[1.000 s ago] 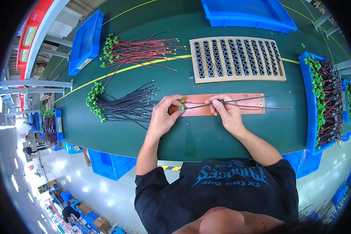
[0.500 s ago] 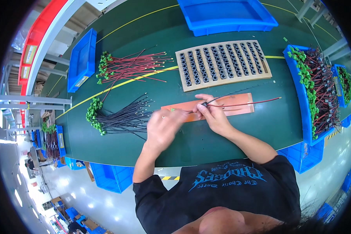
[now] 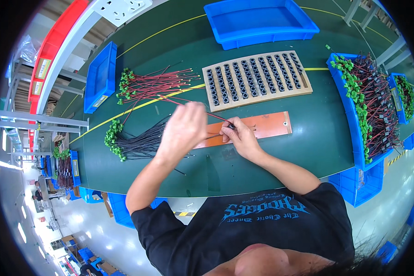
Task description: The person assembles wire harnesses by hand at a green workbench. They pick up red and black wires, insert them into a small green connector, and use a tool to crimp the connection. The finished units are placed into a blue bin.
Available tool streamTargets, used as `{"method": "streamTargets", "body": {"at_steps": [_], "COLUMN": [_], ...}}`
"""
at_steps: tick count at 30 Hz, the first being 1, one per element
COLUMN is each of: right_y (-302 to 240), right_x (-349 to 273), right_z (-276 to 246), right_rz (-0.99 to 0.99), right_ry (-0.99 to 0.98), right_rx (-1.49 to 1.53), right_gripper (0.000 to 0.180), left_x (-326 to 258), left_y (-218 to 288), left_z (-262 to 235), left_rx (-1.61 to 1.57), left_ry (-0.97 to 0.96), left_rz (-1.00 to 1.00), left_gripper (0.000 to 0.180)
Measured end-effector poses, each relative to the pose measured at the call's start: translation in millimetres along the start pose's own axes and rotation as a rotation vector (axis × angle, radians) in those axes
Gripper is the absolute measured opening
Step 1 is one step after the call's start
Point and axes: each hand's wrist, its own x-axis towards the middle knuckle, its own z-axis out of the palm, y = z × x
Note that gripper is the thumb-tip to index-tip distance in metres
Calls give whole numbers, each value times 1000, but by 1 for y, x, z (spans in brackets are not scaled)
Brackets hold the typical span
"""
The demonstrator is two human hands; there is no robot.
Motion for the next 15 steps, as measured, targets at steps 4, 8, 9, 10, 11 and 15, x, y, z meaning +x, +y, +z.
{"method": "streamTargets", "body": {"at_steps": [4,8,9,10,11,15], "right_y": [-4,8,10,10,8,12], "right_x": [-1,-1,-2,-3,-3,-2], "right_z": [2,3,4,3,5,0], "right_rz": [11,-35,-53,-59,-65,-40], "right_ry": [21,16,13,16,8,-9], "right_rx": [3,48,56,60,67,-25], "right_gripper": [16,18,18,18,18,17], "left_x": [-32,-27,-19,-8,-3,18], "left_y": [-10,44,69,87,108,139], "left_z": [21,47,54,54,64,70], "left_rx": [-29,-1247,-1531,-1698,-1798,-2215], "left_ry": [14,712,846,898,900,791], "left_rz": [-360,-898,-975,-1010,-1114,-1422], "left_gripper": [33,28,27,30,27,20]}}
